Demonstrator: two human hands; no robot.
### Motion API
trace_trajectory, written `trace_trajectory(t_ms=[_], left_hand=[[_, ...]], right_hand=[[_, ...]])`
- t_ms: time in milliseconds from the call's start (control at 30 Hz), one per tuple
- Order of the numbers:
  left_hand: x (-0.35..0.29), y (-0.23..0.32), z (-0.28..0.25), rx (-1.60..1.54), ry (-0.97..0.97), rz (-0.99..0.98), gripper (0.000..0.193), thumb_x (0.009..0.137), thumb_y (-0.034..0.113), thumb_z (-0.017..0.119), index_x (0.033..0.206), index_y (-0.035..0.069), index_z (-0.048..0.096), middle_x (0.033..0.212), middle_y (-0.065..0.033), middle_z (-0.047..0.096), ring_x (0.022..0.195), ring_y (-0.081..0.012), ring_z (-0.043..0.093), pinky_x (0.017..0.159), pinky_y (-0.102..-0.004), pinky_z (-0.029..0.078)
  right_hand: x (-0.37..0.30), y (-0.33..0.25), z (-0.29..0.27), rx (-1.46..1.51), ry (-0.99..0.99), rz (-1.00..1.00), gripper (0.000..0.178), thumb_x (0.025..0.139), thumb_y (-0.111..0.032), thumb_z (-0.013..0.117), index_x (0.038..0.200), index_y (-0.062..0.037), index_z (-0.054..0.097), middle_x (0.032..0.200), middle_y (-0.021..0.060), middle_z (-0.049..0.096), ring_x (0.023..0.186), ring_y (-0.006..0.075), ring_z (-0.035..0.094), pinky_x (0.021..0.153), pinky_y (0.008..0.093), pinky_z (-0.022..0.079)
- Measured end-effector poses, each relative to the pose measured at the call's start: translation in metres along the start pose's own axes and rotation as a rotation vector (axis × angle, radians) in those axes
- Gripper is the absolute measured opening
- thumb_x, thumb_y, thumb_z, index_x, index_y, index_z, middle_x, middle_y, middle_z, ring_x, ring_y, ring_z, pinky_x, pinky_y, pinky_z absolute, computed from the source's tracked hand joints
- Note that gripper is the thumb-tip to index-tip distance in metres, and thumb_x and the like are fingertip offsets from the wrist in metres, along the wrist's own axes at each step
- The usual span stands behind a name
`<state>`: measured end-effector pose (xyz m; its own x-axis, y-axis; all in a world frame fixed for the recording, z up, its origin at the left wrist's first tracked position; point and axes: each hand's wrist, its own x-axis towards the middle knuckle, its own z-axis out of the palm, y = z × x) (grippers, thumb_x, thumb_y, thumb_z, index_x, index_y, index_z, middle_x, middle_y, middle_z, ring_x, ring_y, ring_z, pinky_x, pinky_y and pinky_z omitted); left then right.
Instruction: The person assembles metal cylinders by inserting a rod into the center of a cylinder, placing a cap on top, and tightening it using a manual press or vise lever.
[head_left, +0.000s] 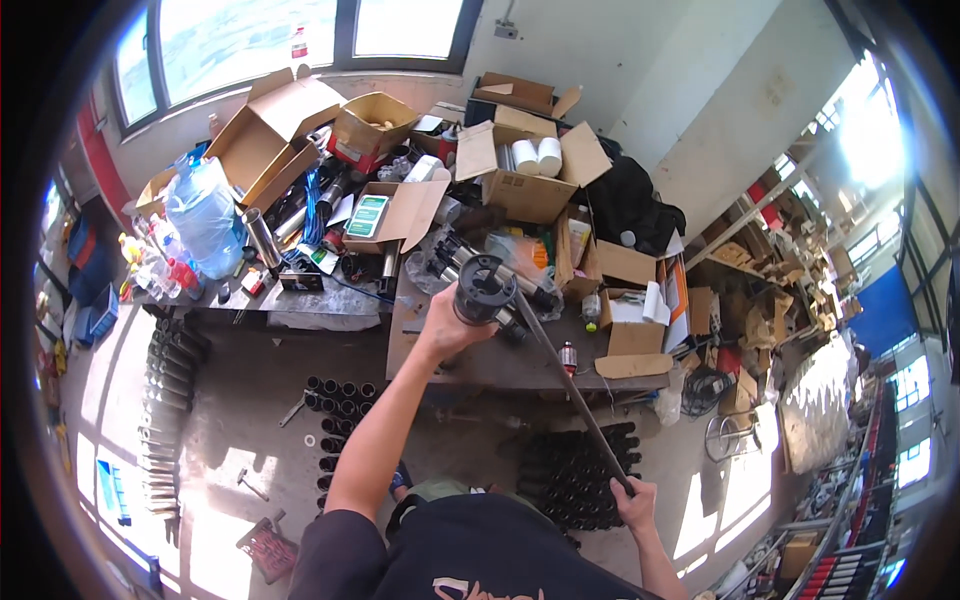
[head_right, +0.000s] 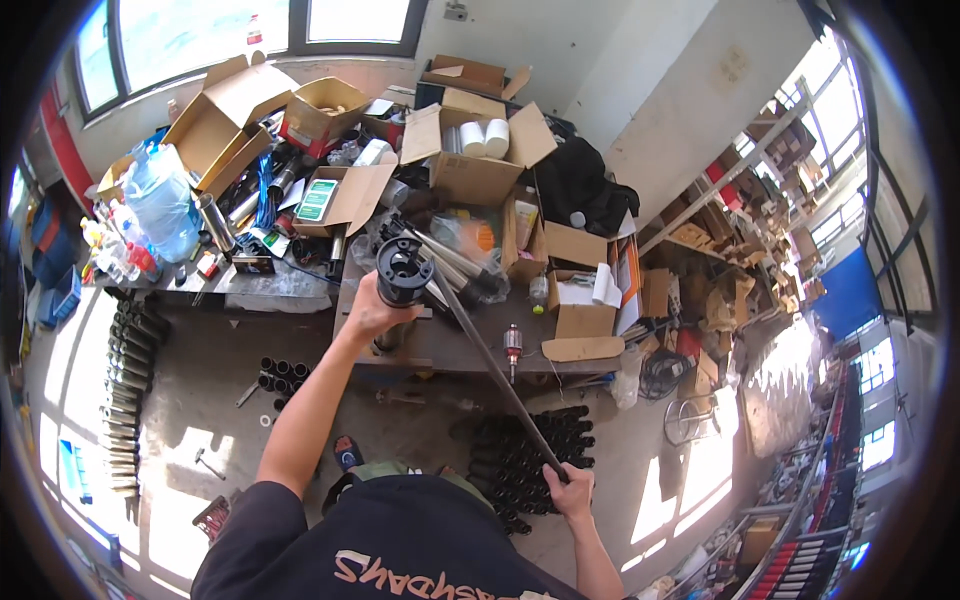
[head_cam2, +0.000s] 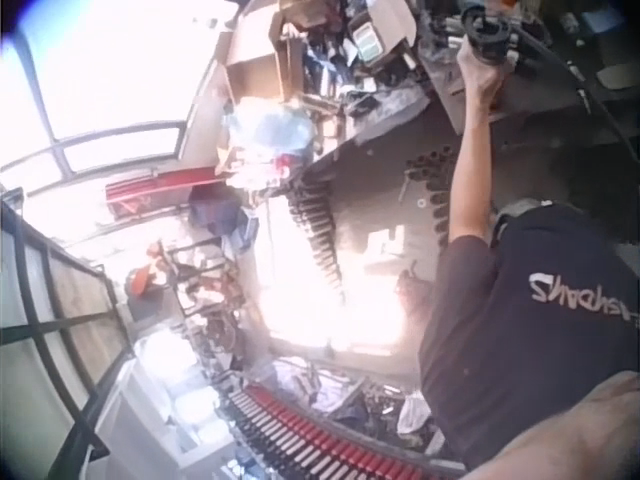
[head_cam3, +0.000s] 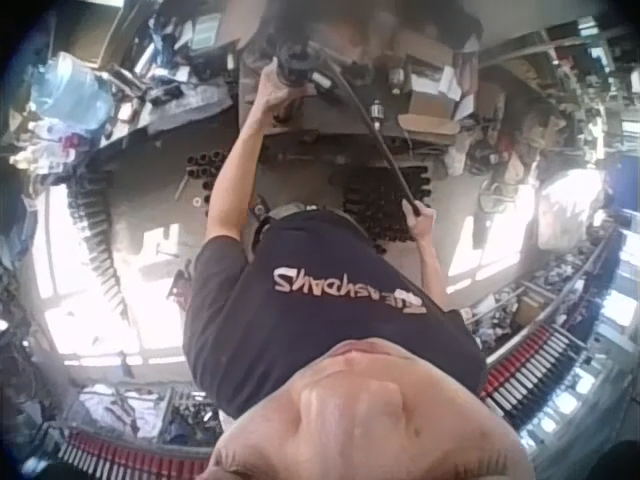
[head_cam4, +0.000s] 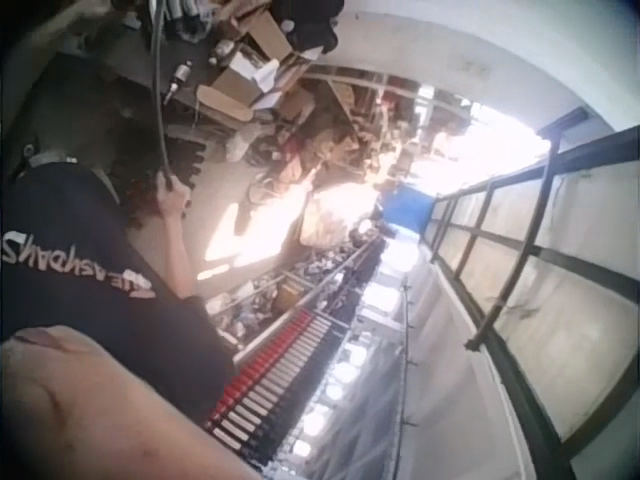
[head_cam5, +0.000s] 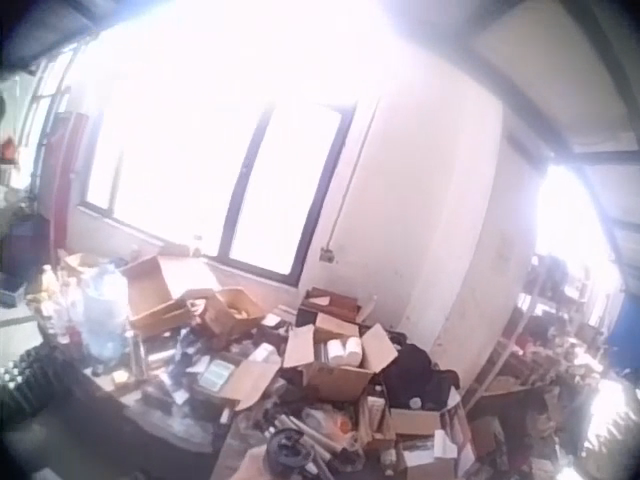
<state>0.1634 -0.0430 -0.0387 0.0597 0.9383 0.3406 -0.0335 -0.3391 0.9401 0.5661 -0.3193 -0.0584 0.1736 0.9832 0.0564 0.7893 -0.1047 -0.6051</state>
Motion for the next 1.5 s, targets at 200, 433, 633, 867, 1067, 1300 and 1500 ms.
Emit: trace_trajectory(t_ms=[200,433,633,867,1067,1300,1500], left_hand=[[-0.015,0.004,0.008,0.078,0.308,0.064,0.045,0.065,0.016,0.082,0.104,0.002,0.064,0.092,-0.0167,0.071,0.087,-0.0303,0.071,0.081,-0.0377,0.054],[-0.007,-0.010,-0.008,0.173,0.438,0.010,0.049,0.062,0.021,0.081,0.102,0.002,0.062,0.095,-0.0211,0.068,0.089,-0.0416,0.065,0.081,-0.0424,0.054],[-0.007,-0.018,-0.042,0.063,0.378,0.070,0.059,0.059,0.020,0.080,0.112,0.004,0.061,0.097,-0.0149,0.070,0.090,-0.0310,0.068,0.084,-0.0378,0.054],[-0.008,-0.020,-0.023,0.115,0.355,0.026,0.055,0.060,0.026,0.084,0.106,0.006,0.061,0.091,-0.0153,0.071,0.086,-0.0348,0.070,0.080,-0.0398,0.056],[-0.004,-0.031,-0.019,0.158,0.401,0.015,0.062,0.058,0.040,0.091,0.103,0.010,0.061,0.089,-0.0152,0.072,0.085,-0.0377,0.071,0.078,-0.0449,0.056],[0.005,-0.027,0.019,0.137,0.177,-0.209,0.060,0.060,0.038,0.084,0.108,0.011,0.060,0.102,-0.0193,0.071,0.092,-0.0375,0.070,0.082,-0.0457,0.056],[-0.034,-0.038,0.013,0.255,0.575,0.094,0.059,0.061,0.031,0.083,0.108,0.007,0.057,0.093,-0.0132,0.066,0.094,-0.0334,0.065,0.084,-0.0446,0.050]], right_hand=[[0.029,0.005,-0.039,-0.157,0.027,-0.186,0.033,0.081,-0.020,0.077,0.062,0.0006,0.060,0.048,0.0104,0.039,0.042,0.0173,0.042,0.045,0.0340,0.033],[0.074,-0.049,-0.031,0.180,-0.037,-0.088,0.026,0.083,-0.012,0.073,0.103,-0.0008,0.060,0.060,-0.0035,0.048,0.054,0.0054,0.043,0.051,0.0233,0.031],[0.075,-0.085,0.031,0.157,-0.154,-0.167,0.044,0.086,-0.005,0.067,0.127,0.0025,0.053,0.095,0.0063,0.060,0.065,0.0062,0.053,0.056,0.0203,0.040],[0.108,-0.205,0.027,0.150,-0.177,-0.269,0.054,0.086,-0.006,0.066,0.134,0.0018,0.043,0.083,0.0024,0.058,0.064,0.0074,0.049,0.060,0.0227,0.041],[0.034,-0.321,0.055,-0.120,-0.642,-1.062,0.039,0.068,-0.021,0.085,0.100,-0.0099,0.065,0.079,0.0089,0.046,0.078,0.0199,0.052,0.059,0.0320,0.042],[0.115,-0.457,0.136,-0.226,-0.481,-1.965,0.025,0.059,-0.016,0.068,0.084,-0.0131,0.066,0.071,0.0002,0.052,0.065,0.0170,0.056,0.053,0.0312,0.043],[0.350,-0.555,0.258,-0.407,-0.244,-1.435,0.039,0.079,-0.003,0.057,0.117,-0.0094,0.064,0.123,0.0119,0.063,0.116,0.0351,0.059,0.095,0.0453,0.050]])
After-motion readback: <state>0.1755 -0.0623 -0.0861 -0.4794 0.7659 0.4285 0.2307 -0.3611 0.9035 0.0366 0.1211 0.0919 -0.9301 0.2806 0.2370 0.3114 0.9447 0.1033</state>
